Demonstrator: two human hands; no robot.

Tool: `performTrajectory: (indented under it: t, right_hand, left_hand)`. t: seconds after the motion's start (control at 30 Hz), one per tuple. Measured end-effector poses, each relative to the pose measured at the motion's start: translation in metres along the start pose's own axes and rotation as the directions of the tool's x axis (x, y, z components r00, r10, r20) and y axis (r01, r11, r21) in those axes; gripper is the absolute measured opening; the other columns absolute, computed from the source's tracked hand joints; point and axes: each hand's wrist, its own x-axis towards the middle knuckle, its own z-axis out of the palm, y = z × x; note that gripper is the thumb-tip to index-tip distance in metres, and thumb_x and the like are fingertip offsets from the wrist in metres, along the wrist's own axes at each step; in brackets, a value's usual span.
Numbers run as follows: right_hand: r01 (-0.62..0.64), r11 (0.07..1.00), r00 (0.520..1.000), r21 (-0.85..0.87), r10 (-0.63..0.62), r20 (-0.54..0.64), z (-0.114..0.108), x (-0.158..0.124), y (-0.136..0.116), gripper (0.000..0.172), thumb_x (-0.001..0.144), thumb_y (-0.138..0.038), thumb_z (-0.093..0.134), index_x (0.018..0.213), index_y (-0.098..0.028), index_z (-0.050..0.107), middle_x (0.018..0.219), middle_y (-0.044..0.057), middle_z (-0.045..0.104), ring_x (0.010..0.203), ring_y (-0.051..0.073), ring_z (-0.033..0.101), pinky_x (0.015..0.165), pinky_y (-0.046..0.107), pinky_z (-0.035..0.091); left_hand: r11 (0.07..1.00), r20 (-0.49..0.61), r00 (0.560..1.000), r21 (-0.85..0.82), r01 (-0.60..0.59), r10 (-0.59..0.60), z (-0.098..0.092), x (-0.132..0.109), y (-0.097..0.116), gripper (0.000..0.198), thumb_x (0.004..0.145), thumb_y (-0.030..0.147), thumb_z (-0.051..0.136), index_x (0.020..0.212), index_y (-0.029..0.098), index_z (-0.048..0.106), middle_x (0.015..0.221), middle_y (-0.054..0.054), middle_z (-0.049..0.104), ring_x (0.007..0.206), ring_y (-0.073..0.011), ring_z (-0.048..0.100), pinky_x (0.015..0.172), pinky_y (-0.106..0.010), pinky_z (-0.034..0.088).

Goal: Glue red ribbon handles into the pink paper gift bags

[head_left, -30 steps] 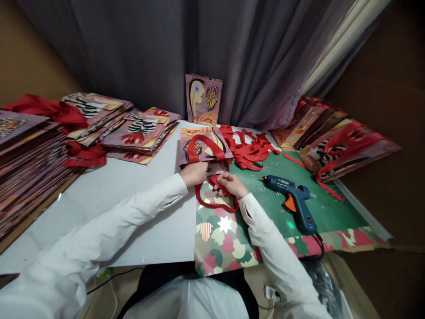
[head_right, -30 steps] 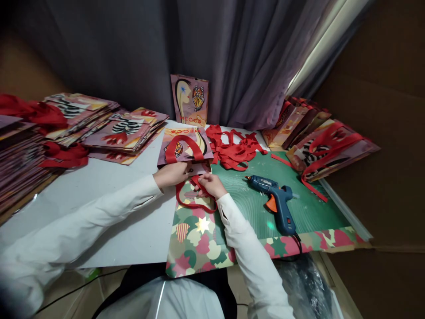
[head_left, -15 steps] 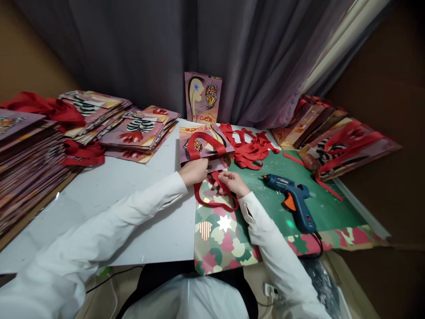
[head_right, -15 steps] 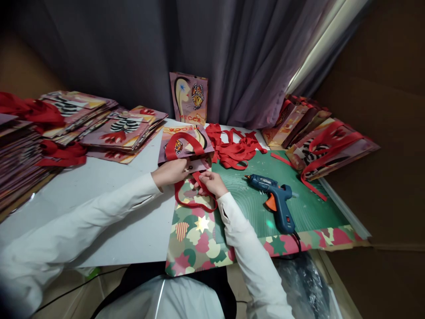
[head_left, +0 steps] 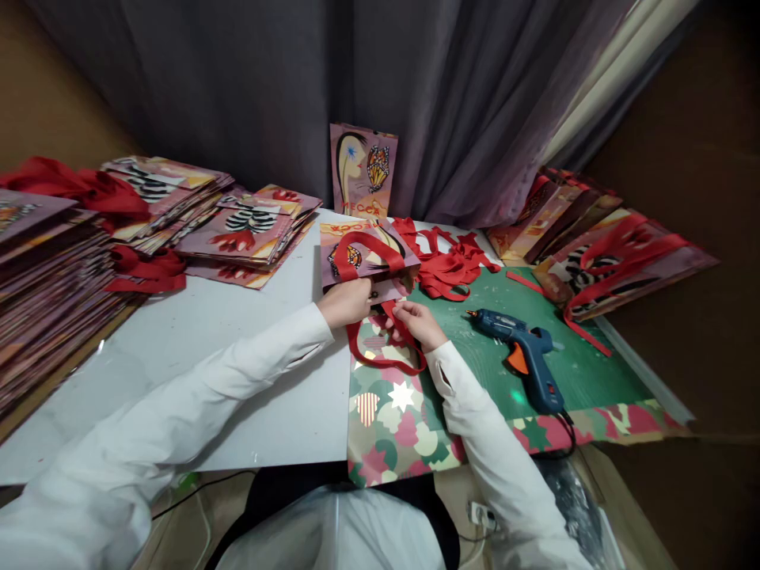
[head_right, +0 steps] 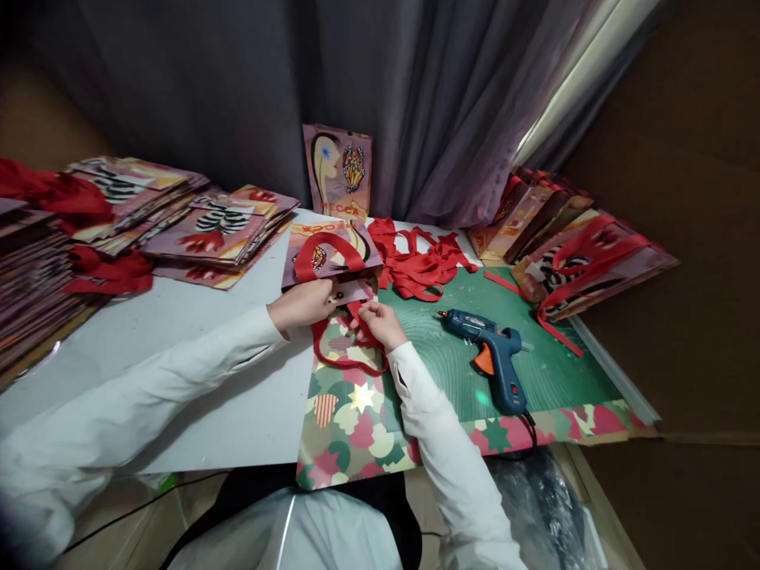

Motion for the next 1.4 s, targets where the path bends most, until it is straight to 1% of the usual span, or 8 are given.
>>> performTrajectory:
  t: [0.3,0.43,0.53,0.6,0.77,0.97,1.17,1.4]
  right_hand:
    - [0.052,0.999,0.999,0.006,-0.052,-0.001,0.003,0.003,0.006,0.027,0.067,-0.042,0.071,0.066,-0.019,0.057,0.05,-0.005,0.062,0.031,0.007,0.047,0.03,0.019,0.039]
    - [0.074,0.997,0.997,-0.019,-0.074,0.017,0.003,0.005,0.008,0.027,0.065,-0.04,0.07,0.058,-0.017,0.058,0.046,-0.004,0.06,0.029,0.006,0.045,0.032,0.019,0.04]
    - [0.092,0.995,0.995,-0.038,-0.09,0.04,0.003,0.005,0.008,0.025,0.062,-0.039,0.07,0.055,-0.017,0.059,0.045,-0.003,0.06,0.029,0.007,0.045,0.032,0.019,0.039]
    - [0.105,0.994,0.993,-0.042,-0.103,0.049,0.003,0.005,0.007,0.025,0.061,-0.04,0.07,0.058,-0.018,0.06,0.045,-0.004,0.061,0.029,0.007,0.045,0.032,0.02,0.038]
    - [0.115,0.993,0.993,-0.033,-0.114,0.042,0.0,0.003,0.006,0.028,0.061,-0.045,0.068,0.063,-0.019,0.059,0.046,-0.005,0.061,0.03,0.008,0.046,0.032,0.02,0.039]
    - [0.101,0.995,0.994,-0.022,-0.1,0.041,-0.001,0.001,0.005,0.028,0.065,-0.045,0.069,0.066,-0.019,0.059,0.048,-0.005,0.061,0.031,0.007,0.046,0.034,0.02,0.038]
    - [0.115,0.993,0.993,-0.016,-0.115,0.023,0.0,0.002,0.005,0.025,0.067,-0.042,0.067,0.064,-0.019,0.059,0.047,-0.005,0.06,0.031,0.006,0.044,0.034,0.019,0.035]
    - [0.174,0.984,0.984,-0.022,-0.175,-0.038,0.002,0.002,0.004,0.031,0.068,-0.046,0.069,0.06,-0.019,0.056,0.048,-0.004,0.06,0.032,0.005,0.043,0.035,0.019,0.033]
  left_hand:
    - [1.0,-0.022,1.0,-0.021,0.008,-0.008,0.003,-0.002,0.0,0.03,0.091,0.035,0.052,0.108,0.012,0.061,0.107,-0.016,0.071,0.099,-0.0298,0.069,0.069,-0.029,0.046]
    - [0.997,0.022,1.0,-0.077,0.0,0.002,0.004,0.001,0.0,0.036,0.087,0.048,0.057,0.105,0.017,0.062,0.098,-0.009,0.073,0.085,-0.0242,0.07,0.061,-0.026,0.043]
    - [0.992,0.023,1.0,-0.122,0.01,-0.007,0.005,0.004,0.0,0.037,0.083,0.048,0.061,0.106,0.018,0.06,0.091,-0.004,0.072,0.076,-0.0199,0.069,0.057,-0.024,0.04]
    - [0.99,0.002,1.0,-0.139,0.031,-0.031,0.006,0.006,-0.001,0.038,0.081,0.048,0.063,0.104,0.018,0.06,0.09,-0.003,0.072,0.076,-0.0195,0.068,0.056,-0.024,0.04]
    - [0.987,-0.059,0.995,-0.14,0.077,-0.086,0.005,0.006,-0.004,0.033,0.078,0.047,0.068,0.093,0.019,0.061,0.088,-0.004,0.071,0.08,-0.0215,0.068,0.06,-0.024,0.04]
    - [0.987,-0.115,0.988,-0.134,0.092,-0.108,0.005,0.006,-0.004,0.035,0.079,0.049,0.068,0.097,0.019,0.063,0.096,-0.007,0.072,0.092,-0.0257,0.069,0.069,-0.026,0.046]
    - [0.985,-0.129,0.984,-0.135,0.107,-0.124,0.007,0.009,-0.005,0.039,0.075,0.05,0.07,0.099,0.02,0.064,0.098,-0.007,0.073,0.096,-0.0265,0.069,0.075,-0.027,0.049]
    - [0.985,-0.129,0.984,-0.13,0.109,-0.126,0.008,0.009,-0.005,0.039,0.075,0.048,0.071,0.101,0.021,0.065,0.101,-0.007,0.073,0.098,-0.0268,0.069,0.077,-0.027,0.049]
